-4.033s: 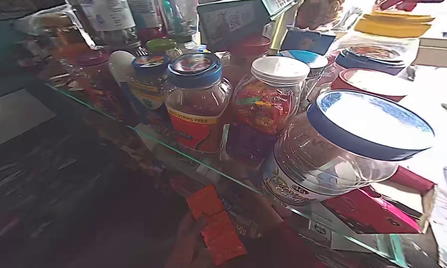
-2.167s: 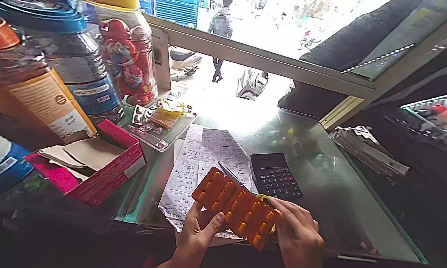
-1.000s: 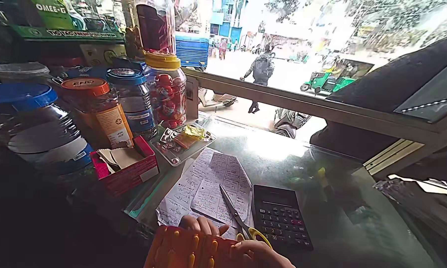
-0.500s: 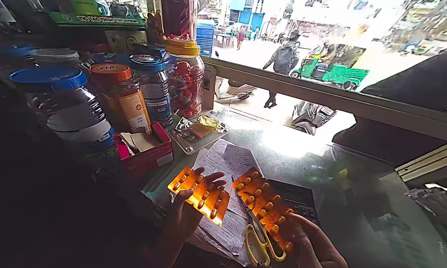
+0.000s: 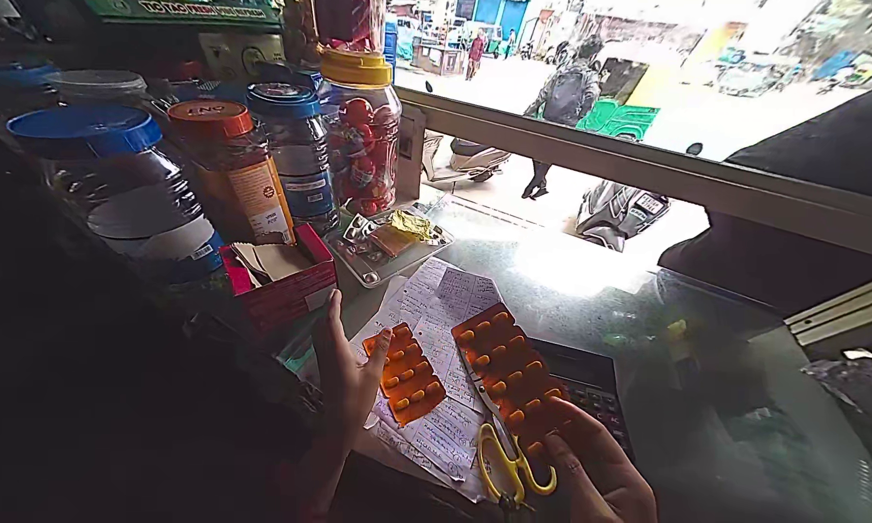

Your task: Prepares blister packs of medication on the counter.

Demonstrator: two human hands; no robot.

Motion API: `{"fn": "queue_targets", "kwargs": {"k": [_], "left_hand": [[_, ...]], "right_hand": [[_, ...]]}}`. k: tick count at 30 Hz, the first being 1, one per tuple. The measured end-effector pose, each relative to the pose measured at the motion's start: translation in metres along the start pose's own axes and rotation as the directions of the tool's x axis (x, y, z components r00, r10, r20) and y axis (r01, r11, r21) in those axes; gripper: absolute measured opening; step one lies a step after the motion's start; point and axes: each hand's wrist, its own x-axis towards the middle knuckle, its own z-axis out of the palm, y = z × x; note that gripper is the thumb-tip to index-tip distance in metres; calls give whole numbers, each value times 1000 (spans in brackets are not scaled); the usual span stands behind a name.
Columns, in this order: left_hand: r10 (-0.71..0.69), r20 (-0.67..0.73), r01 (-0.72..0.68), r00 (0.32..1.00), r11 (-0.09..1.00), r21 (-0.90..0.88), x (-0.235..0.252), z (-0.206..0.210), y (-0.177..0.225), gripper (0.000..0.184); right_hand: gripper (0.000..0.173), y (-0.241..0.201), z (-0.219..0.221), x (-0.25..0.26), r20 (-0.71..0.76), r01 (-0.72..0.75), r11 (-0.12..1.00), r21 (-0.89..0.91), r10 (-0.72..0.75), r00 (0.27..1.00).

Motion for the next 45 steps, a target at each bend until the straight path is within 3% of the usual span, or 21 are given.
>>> {"fn": "queue_targets", "kwargs": {"k": [1, 3, 6, 9, 12, 15, 17, 19, 22, 24, 26, 28, 29, 30, 32, 34, 36, 38, 42, 44, 45], "left_hand": [[61, -25, -62, 998, 998, -19, -5, -2, 5, 63], [114, 134, -87, 984, 977, -195, -18, -7, 18, 38], [156, 415, 6, 896, 932, -364, -32, 1, 28, 31], [170, 382, -9, 908, 922, -388, -38, 7, 27, 17], [212, 186, -143, 959, 934, -326, -32, -5, 20, 19], [225, 23, -226, 974, 967, 120, -11, -20, 12, 23], [136, 109, -167, 985, 914, 369, 4, -24, 6, 21], [-29, 198, -66, 980, 890, 452, 12, -24, 9, 31], [75, 135, -120, 988, 921, 369, -1, -18, 13, 38], [104, 169, -125, 980, 985, 116, -22, -17, 19, 38], [22, 428, 121, 903, 945, -303, -38, -17, 28, 49], [-47, 670, 545, 741, 625, -559, -47, -14, 35, 41], [-94, 714, 666, 694, 461, -586, -51, -11, 37, 27], [-141, 707, 696, 693, 390, -603, -53, -7, 38, 18], [-177, 549, 552, 817, 515, -656, -59, 1, 38, 18], [66, 338, 214, 939, 658, -722, -61, 7, 27, 17], [534, 148, -288, 833, 645, -707, -48, 9, 11, 28], [717, 45, -561, 695, 580, -591, -39, 8, 7, 28], [765, 27, -631, 643, 550, -547, -37, 4, 3, 23], [711, 46, -561, 702, 591, -579, -40, 3, 4, 24], [626, 57, -448, 778, 616, -648, -46, 3, 7, 24]], "right_hand": [[37, 0, 1, 1, 12, 11, 1000, 6, -11, 1000], [37, 0, 4, 1, 45, 35, 999, 15, -35, 998], [37, 1, 11, -1, 99, 67, 998, 21, -69, 993], [33, 5, 16, -2, 89, 157, 981, -115, -147, 985], [29, 11, 11, -2, -4, 248, 890, -382, -269, 963], [30, 9, 6, -1, -47, 200, 904, -379, -235, 971], [31, 9, 6, -2, -39, 199, 927, -316, -223, 974], [33, 10, 9, -3, -32, 214, 934, -287, -232, 972], [35, 3, 15, -3, -24, 218, 947, -235, -229, 973], [35, -1, 20, -4, 3, 240, 958, -156, -243, 970], [35, -5, 25, -3, 83, 232, 971, -65, -226, 970], [37, -11, 30, -2, 190, 188, 981, -47, -176, 966], [38, -13, 31, -1, 209, 200, 972, -121, -172, 963], [41, -13, 31, 1, 186, 241, 934, -265, -196, 963], [40, -13, 27, 5, 123, 273, 740, -615, -252, 960], [32, -11, 20, 7, 150, 231, 556, -799, -187, 971], [26, -7, 18, 5, 210, 238, 458, -856, -112, 971], [31, -5, 22, 3, 256, 277, 371, -887, -105, 961], [36, -9, 30, 1, 307, 316, 137, -939, -86, 948], [40, -14, 32, 1, 316, 318, 69, -946, -37, 948], [43, -15, 32, 2, 310, 308, 73, -948, 8, 951]]}}
